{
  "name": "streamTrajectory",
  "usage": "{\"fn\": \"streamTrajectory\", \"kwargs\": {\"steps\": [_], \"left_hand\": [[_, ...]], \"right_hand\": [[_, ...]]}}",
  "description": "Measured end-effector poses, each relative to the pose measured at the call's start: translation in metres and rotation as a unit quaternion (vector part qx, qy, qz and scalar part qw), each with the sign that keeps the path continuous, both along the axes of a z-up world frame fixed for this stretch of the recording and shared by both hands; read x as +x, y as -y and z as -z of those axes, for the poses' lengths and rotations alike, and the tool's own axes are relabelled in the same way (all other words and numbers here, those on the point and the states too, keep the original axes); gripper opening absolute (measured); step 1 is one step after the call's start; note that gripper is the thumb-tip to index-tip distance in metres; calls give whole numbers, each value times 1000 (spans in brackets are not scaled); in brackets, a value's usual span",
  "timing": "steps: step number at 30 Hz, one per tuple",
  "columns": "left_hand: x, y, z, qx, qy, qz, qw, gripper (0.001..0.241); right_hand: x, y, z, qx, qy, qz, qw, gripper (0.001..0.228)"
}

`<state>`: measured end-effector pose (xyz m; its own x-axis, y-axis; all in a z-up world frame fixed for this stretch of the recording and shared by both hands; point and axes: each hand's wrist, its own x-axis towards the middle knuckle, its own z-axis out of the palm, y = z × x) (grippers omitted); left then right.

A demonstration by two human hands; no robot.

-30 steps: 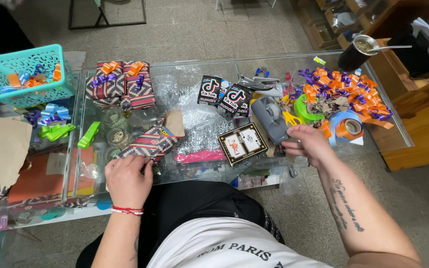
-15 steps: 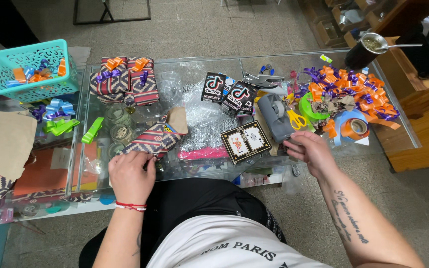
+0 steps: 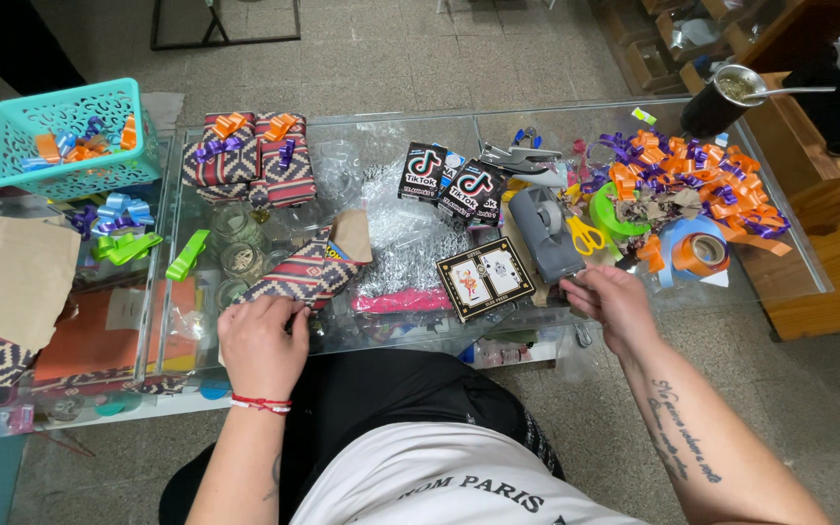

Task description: The person wraps a small box in patterned paper, folds the edges, and secures the package with a green ribbon. They repeat the process with a second box, folding and taping the paper before adding a ribbon. The finished packages are placed on the glass table.

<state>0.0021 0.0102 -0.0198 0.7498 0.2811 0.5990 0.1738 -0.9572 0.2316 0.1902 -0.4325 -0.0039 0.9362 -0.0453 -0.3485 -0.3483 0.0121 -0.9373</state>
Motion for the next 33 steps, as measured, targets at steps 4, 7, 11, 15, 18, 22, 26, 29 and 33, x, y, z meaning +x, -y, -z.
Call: {"fn": "streamTrajectory", "kwargs": {"steps": [4, 7, 11, 15, 18, 22, 26, 29, 33], "left_hand": [[0, 0, -1, -6, 1, 8, 1000, 8], [0, 0, 0, -7, -5, 1, 1000, 7], [0, 0, 0, -8, -10, 1, 1000, 7], [1, -1, 2, -3, -6, 0, 1000, 7], [1, 0, 2, -6, -2, 0, 1000, 7], [1, 3, -5, -5, -16, 0, 1000, 5], [-1, 6, -16, -9, -16, 12, 1000, 8], [-4, 9, -17, -14, -22, 19, 999, 10], [-4, 12, -11, -9, -9, 28, 1000, 11]], "right_hand": [[-5, -3, -4, 7, 1, 0, 1000, 9], [-5, -5, -5, 9, 0, 4, 1000, 8], [-5, -7, 4, -23, 6, 12, 1000, 6], [-2, -7, 16, -40, 19, 29, 999, 8], [-14, -16, 6, -40, 26, 43, 998, 11], [-23, -14, 10, -27, 91, 64, 993, 8], [-32, -26, -6, -71, 253, 38, 964, 4], [-40, -40, 3, -79, 309, -21, 948, 6], [-64, -91, -28, -82, 276, -134, 948, 12]]}}
